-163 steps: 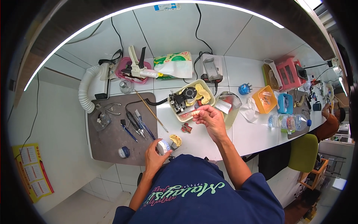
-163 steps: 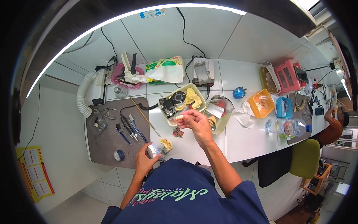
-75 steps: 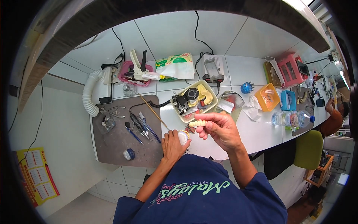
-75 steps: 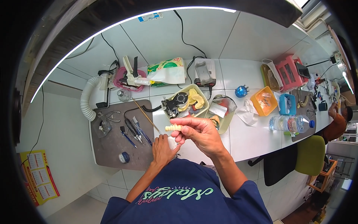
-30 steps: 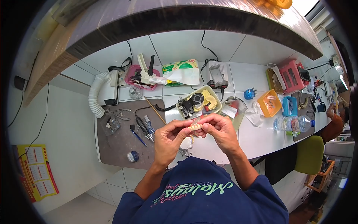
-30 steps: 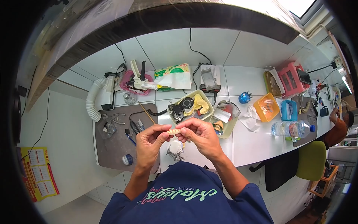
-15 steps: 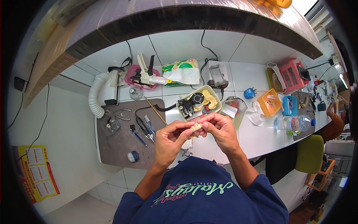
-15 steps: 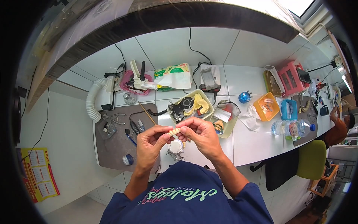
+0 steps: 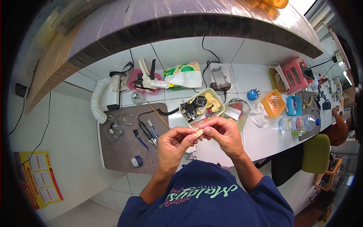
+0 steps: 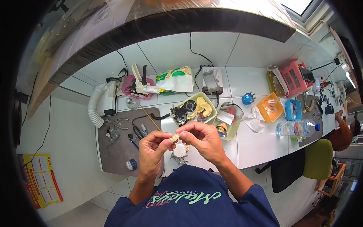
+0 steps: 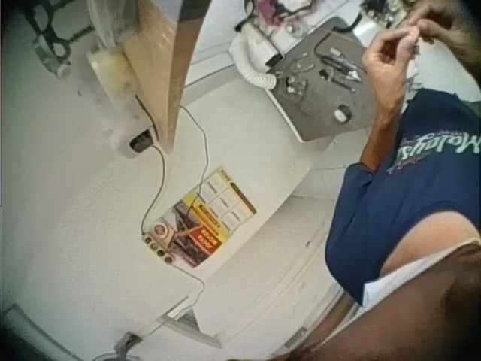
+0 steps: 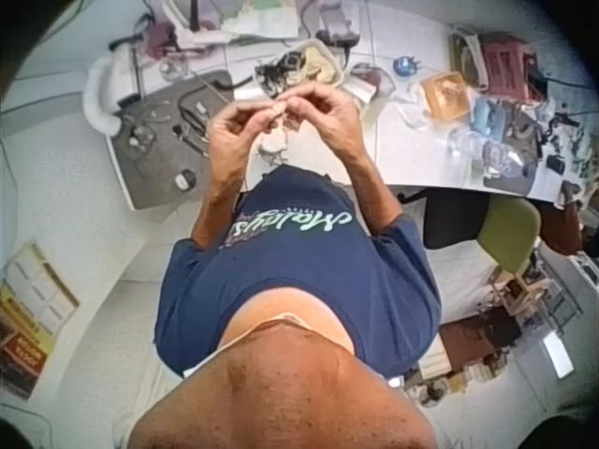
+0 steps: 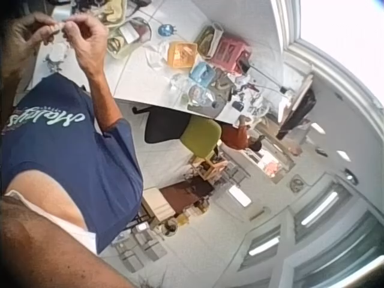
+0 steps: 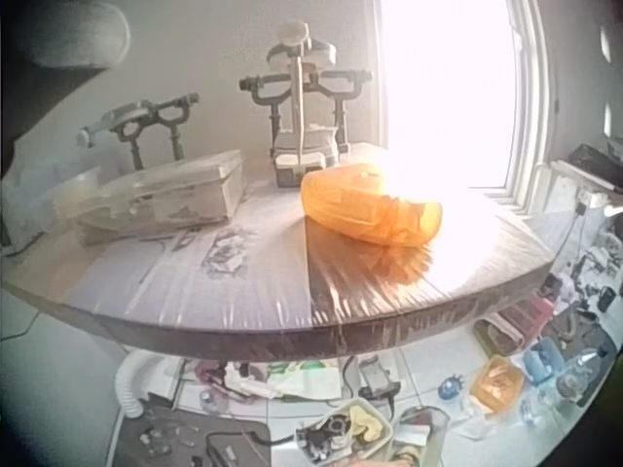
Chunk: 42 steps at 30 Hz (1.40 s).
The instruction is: The recorder trims excess plaster from a dental model using pliers and an articulator within a laboratory setting and then outside.
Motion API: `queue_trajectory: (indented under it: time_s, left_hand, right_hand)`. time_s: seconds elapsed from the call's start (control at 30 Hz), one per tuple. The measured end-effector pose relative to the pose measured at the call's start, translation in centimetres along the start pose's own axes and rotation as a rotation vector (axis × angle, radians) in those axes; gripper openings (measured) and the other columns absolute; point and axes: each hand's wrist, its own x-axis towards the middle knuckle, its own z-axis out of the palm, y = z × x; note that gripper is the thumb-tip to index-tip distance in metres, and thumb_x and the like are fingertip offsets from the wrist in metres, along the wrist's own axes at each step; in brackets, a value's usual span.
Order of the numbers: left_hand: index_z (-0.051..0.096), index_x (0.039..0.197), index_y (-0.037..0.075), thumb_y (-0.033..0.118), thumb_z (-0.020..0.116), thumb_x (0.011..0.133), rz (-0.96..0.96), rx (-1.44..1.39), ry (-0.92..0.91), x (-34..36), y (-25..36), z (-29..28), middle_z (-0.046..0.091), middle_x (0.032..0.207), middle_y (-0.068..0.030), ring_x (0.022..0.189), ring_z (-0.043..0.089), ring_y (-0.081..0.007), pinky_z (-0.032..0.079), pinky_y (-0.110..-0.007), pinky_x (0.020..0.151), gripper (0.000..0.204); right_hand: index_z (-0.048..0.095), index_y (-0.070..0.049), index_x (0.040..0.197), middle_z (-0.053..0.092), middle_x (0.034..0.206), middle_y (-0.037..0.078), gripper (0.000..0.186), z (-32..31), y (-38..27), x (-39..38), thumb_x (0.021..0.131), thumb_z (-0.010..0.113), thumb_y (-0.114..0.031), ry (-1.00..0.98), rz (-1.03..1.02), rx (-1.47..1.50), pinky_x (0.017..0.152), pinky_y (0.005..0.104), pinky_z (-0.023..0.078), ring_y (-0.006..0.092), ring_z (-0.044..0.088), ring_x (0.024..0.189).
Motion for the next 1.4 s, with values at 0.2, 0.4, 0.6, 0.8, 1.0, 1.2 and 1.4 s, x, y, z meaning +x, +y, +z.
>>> queue_trajectory:
  time_s: [0.2, 0.4, 0.6, 0.8, 1.0, 1.2, 1.4]
  left_hand:
    - [0.064, 0.096, -0.002, 0.013, 0.072, 0.086, 0.036, -0.085, 0.001, -1.2, 2.3, 1.1, 0.068, 0.087, -0.0129, 0.073, 0.066, -0.0150, 0.052, -0.024, 0.063, 0.020]
    - [0.065, 0.103, -0.004, 0.005, 0.068, 0.087, 0.078, -0.118, -0.094, -2.1, 4.0, 1.4, 0.068, 0.097, -0.0143, 0.082, 0.067, -0.0156, 0.055, -0.023, 0.068, 0.018]
    - [0.065, 0.103, -0.004, 0.002, 0.067, 0.087, 0.108, -0.139, -0.124, -2.3, 4.1, 1.0, 0.068, 0.098, -0.0148, 0.083, 0.067, -0.0157, 0.055, -0.024, 0.070, 0.017]
    - [0.066, 0.104, -0.005, 0.003, 0.067, 0.088, 0.122, -0.122, -0.114, -2.6, 4.1, 0.9, 0.068, 0.098, -0.0161, 0.082, 0.067, -0.0170, 0.055, -0.024, 0.069, 0.018]
    - [0.066, 0.104, -0.005, 0.006, 0.067, 0.089, 0.062, -0.111, -0.118, -2.8, 4.4, 0.7, 0.069, 0.096, -0.0172, 0.079, 0.069, -0.0187, 0.055, -0.024, 0.066, 0.019]
    - [0.066, 0.104, -0.004, 0.007, 0.066, 0.089, 0.039, -0.095, -0.114, -2.9, 4.4, 0.7, 0.069, 0.095, -0.0168, 0.078, 0.069, -0.0189, 0.056, -0.025, 0.065, 0.018]
    - [0.066, 0.104, -0.004, 0.007, 0.066, 0.089, 0.027, -0.084, -0.111, -2.9, 4.3, 0.6, 0.068, 0.096, -0.0161, 0.080, 0.069, -0.0184, 0.056, -0.025, 0.067, 0.018]
  right_hand:
    - [0.069, 0.002, 0.106, 0.068, 0.094, 0.008, 0.020, 1.2, -2.8, -1.3, 0.088, 0.066, -0.005, -0.062, -0.117, -0.054, 0.070, 0.0239, 0.050, 0.0120, 0.062, 0.080]
    - [0.071, 0.001, 0.104, 0.071, 0.092, 0.012, 0.023, 1.7, -4.0, -1.6, 0.081, 0.069, -0.002, -0.102, -0.234, -0.189, 0.072, 0.0285, 0.049, 0.0171, 0.064, 0.080]
    - [0.072, 0.000, 0.102, 0.071, 0.089, 0.011, 0.022, 2.0, -4.3, -1.6, 0.080, 0.070, 0.000, -0.116, -0.266, -0.237, 0.071, 0.0277, 0.049, 0.0169, 0.064, 0.079]
    - [0.072, 0.000, 0.100, 0.071, 0.088, 0.011, 0.021, 2.1, -4.3, -1.7, 0.080, 0.070, 0.001, -0.117, -0.263, -0.257, 0.069, 0.0276, 0.049, 0.0173, 0.065, 0.078]
    - [0.072, 0.000, 0.099, 0.071, 0.088, 0.012, 0.019, 2.1, -4.5, -1.6, 0.080, 0.071, -0.001, -0.142, -0.316, -0.275, 0.070, 0.0282, 0.050, 0.0183, 0.066, 0.079]
    - [0.072, 0.001, 0.098, 0.071, 0.088, 0.012, 0.019, 2.1, -4.6, -1.6, 0.079, 0.072, -0.003, -0.150, -0.335, -0.297, 0.070, 0.0285, 0.050, 0.0189, 0.066, 0.079]
    - [0.072, 0.001, 0.099, 0.071, 0.089, 0.012, 0.019, 2.1, -4.5, -1.7, 0.079, 0.072, -0.002, -0.144, -0.324, -0.309, 0.070, 0.0286, 0.050, 0.0191, 0.066, 0.080]
